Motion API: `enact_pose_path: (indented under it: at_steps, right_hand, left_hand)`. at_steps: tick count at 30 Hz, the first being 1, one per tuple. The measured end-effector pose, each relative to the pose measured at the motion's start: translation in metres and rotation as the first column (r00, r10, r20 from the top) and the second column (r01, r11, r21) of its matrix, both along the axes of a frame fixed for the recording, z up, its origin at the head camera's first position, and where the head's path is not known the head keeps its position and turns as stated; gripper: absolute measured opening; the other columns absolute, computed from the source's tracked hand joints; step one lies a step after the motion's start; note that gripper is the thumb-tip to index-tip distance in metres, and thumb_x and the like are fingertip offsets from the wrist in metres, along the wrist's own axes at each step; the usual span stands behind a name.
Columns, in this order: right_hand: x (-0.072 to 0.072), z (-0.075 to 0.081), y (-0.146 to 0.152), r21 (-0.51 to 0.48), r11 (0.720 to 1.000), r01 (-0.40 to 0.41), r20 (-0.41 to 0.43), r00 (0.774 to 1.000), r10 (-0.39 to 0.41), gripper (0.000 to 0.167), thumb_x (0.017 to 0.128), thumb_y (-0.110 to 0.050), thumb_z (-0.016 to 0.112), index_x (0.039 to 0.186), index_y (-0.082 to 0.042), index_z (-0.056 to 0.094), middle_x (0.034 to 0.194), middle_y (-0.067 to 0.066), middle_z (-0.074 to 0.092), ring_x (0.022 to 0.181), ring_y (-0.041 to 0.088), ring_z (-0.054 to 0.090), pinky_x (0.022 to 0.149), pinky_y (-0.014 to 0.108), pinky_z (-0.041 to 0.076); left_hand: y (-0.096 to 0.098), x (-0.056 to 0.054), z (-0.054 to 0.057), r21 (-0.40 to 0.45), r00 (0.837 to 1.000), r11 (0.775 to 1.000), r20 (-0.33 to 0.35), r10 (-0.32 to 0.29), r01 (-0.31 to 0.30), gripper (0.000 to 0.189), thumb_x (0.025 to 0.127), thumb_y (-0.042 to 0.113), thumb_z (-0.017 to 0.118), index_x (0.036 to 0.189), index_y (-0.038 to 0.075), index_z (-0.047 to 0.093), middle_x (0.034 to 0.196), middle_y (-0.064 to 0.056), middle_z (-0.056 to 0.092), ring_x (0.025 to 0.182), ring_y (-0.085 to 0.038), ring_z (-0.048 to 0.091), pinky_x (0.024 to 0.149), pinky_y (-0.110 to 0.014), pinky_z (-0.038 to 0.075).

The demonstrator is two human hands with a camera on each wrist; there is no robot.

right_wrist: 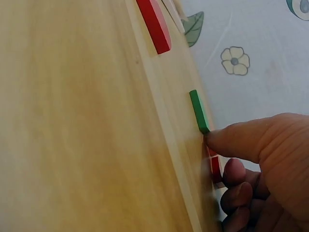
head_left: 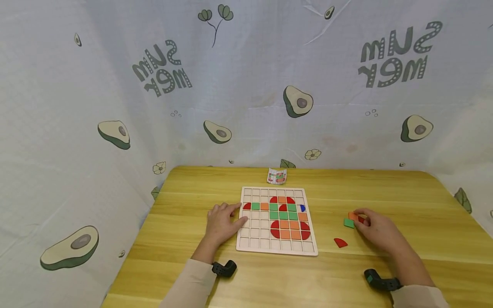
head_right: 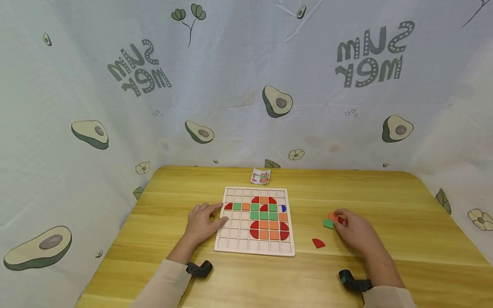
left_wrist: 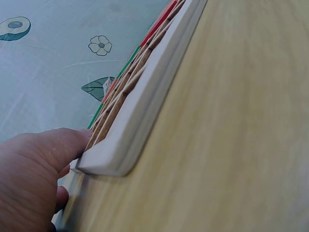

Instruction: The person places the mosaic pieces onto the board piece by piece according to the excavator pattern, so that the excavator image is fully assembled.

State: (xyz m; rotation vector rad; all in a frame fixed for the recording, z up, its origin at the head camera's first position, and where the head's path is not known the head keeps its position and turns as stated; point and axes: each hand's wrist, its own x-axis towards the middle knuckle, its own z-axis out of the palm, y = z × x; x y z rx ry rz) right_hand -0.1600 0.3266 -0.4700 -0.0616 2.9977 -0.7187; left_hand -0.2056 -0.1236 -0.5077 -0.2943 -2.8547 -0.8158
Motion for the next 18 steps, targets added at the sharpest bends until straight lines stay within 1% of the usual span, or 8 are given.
enact_pose_path:
  at_steps: [5, 8, 11, 13, 15, 18]
  right_hand:
    - [-0.001, 0.001, -0.005, -0.013, 1.000, 0.001, 0.023, 1.000, -0.001, 0.049, 0.101, -0.041, 0.062, 0.127, 0.001, 0.062, 0.079, 0.004, 0.051, 0.069, 0.018, 0.043, 0.063, 0.034, 0.034]
    - [-0.001, 0.001, -0.011, -0.012, 1.000, -0.013, 0.027, 1.000, 0.013, 0.048, 0.099, -0.047, 0.063, 0.119, -0.003, 0.066, 0.080, 0.002, 0.051, 0.070, 0.017, 0.043, 0.064, 0.032, 0.034]
    - [0.000, 0.002, -0.019, -0.025, 0.998, -0.049, 0.036, 0.998, 0.050, 0.040, 0.097, -0.043, 0.067, 0.114, -0.007, 0.068, 0.077, 0.001, 0.050, 0.067, 0.014, 0.042, 0.061, 0.029, 0.033]
    - [0.000, 0.004, -0.025, -0.042, 0.995, -0.086, 0.050, 0.995, 0.088, 0.035, 0.095, -0.038, 0.071, 0.115, -0.009, 0.069, 0.078, 0.001, 0.052, 0.066, 0.013, 0.043, 0.060, 0.028, 0.034]
    - [0.000, 0.005, -0.032, -0.055, 0.991, -0.125, 0.065, 0.990, 0.129, 0.036, 0.093, -0.034, 0.074, 0.119, -0.010, 0.069, 0.084, 0.003, 0.060, 0.070, 0.012, 0.048, 0.062, 0.028, 0.038]
    - [-0.001, 0.008, -0.040, -0.054, 0.984, -0.171, 0.067, 0.982, 0.175, 0.038, 0.091, -0.032, 0.076, 0.122, -0.010, 0.071, 0.098, 0.006, 0.067, 0.081, 0.015, 0.053, 0.070, 0.033, 0.045]
  left_hand:
    - [-0.001, 0.000, 0.001, -0.007, 1.000, 1.000, 0.004, -0.002, 0.002, 0.053, 0.089, 0.052, 0.072, 0.135, 0.027, 0.068, 0.087, 0.007, 0.055, 0.084, -0.014, 0.040, 0.081, -0.035, 0.031]
    - [-0.001, 0.000, 0.001, -0.010, 1.000, 1.000, 0.007, -0.002, 0.002, 0.053, 0.089, 0.052, 0.071, 0.136, 0.027, 0.068, 0.086, 0.007, 0.055, 0.085, -0.014, 0.041, 0.081, -0.035, 0.031]
    - [-0.001, 0.000, 0.000, -0.008, 1.000, 1.000, 0.009, -0.002, 0.002, 0.054, 0.089, 0.052, 0.071, 0.136, 0.027, 0.068, 0.087, 0.007, 0.055, 0.085, -0.015, 0.041, 0.081, -0.035, 0.031]
    - [-0.001, 0.000, 0.000, -0.005, 1.000, 1.000, 0.006, -0.003, 0.003, 0.054, 0.089, 0.052, 0.072, 0.136, 0.027, 0.068, 0.087, 0.007, 0.055, 0.085, -0.015, 0.041, 0.081, -0.035, 0.030]
    - [-0.001, 0.000, 0.000, -0.004, 1.000, 1.000, 0.004, -0.003, 0.003, 0.054, 0.089, 0.052, 0.072, 0.136, 0.027, 0.068, 0.087, 0.007, 0.055, 0.085, -0.015, 0.041, 0.081, -0.035, 0.030]
    - [-0.001, 0.000, 0.000, -0.001, 1.000, 1.000, 0.003, -0.003, 0.003, 0.054, 0.088, 0.052, 0.072, 0.135, 0.027, 0.068, 0.087, 0.007, 0.055, 0.085, -0.015, 0.041, 0.081, -0.035, 0.030]
